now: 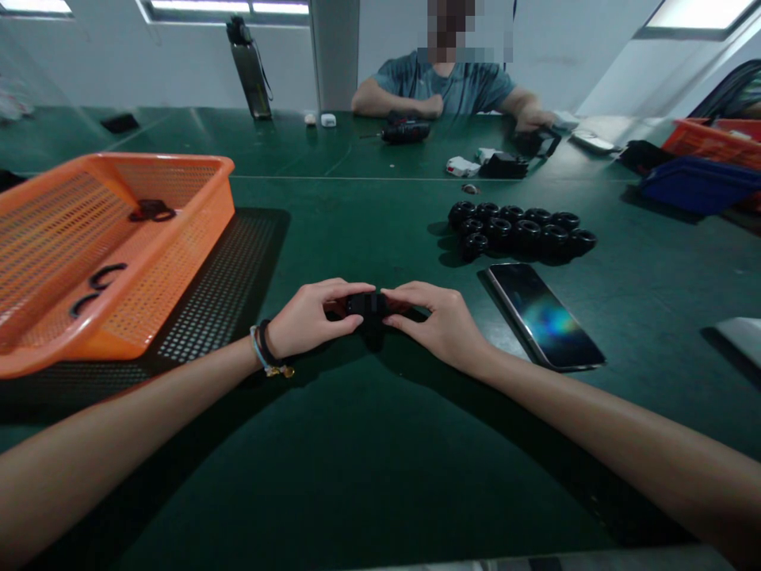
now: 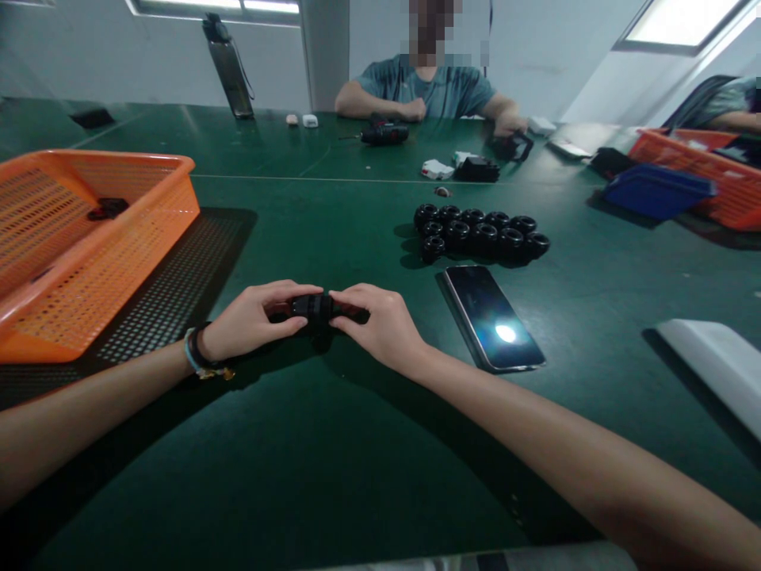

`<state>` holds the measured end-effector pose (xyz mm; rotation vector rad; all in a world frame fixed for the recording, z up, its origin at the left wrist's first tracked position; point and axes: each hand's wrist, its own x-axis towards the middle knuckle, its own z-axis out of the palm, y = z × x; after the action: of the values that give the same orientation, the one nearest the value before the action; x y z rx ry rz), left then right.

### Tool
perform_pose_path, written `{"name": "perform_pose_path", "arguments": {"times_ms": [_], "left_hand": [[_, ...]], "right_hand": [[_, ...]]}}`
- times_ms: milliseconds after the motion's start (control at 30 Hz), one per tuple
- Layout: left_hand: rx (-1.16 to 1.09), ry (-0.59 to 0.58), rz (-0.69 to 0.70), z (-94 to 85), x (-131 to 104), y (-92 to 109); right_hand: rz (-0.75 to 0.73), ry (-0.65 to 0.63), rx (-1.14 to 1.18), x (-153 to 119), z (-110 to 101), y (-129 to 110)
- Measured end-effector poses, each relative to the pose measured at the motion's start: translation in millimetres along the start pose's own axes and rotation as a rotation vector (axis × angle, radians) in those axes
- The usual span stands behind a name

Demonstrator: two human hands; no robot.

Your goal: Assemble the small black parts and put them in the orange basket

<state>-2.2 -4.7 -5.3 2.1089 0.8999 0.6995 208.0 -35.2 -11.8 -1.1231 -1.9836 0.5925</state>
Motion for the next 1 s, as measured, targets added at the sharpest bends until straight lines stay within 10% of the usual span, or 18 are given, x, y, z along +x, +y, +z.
{"name": "perform_pose_path", "arguments": {"times_ms": [1000], "left_hand": [[-0.002,0.011,0.001,0.3,-0.7,-0.5]], "right_hand": [[0.053,0.005,-0.004,1.4,2.4,-1.7]]}}
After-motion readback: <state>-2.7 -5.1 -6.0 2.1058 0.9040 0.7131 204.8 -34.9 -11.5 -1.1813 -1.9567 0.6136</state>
